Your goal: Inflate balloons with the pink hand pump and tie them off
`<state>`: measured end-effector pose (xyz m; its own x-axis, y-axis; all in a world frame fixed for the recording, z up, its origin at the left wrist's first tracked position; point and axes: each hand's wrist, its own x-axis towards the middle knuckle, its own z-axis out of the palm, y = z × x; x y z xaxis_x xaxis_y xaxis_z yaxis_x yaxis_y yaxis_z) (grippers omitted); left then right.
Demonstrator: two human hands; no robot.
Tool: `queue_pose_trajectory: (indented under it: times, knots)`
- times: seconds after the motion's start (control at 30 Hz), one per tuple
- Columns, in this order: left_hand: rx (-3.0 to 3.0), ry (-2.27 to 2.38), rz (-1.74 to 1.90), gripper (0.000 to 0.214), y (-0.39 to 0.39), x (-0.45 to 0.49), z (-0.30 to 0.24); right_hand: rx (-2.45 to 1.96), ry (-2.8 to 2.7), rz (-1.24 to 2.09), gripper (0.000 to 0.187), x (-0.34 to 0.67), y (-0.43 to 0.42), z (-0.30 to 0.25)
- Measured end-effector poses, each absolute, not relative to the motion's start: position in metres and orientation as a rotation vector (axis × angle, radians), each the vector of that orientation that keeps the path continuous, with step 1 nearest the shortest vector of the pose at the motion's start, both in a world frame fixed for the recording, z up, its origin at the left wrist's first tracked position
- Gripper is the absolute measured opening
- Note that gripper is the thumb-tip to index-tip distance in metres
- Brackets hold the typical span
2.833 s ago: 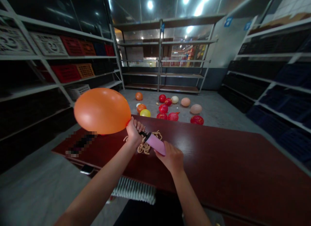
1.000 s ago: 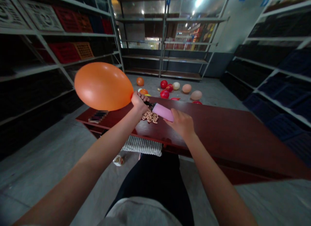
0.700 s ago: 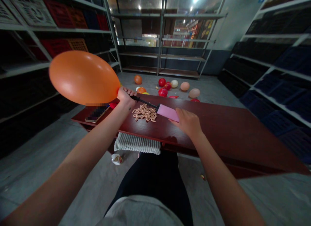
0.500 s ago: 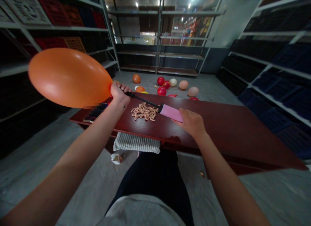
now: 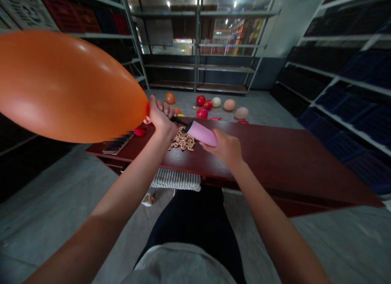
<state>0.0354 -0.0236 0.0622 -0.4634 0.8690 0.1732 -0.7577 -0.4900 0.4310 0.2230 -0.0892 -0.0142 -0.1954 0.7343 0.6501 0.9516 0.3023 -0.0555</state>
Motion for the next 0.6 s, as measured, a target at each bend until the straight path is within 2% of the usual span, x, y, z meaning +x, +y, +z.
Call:
queue_pose_trajectory:
  times: [0.2,0.6]
  knots:
    - [0.388,0.385,1.949,0.052,-0.030,0.046,0.058,-1.474,-2.018,-0.559,0.056,0.212,-0.090,-0.010]
    - [0.198,0.496,1.846,0.039,0.000,0.009,0.047,-1.454,-2.171,-0.813,0.054,0.241,-0.089,-0.014]
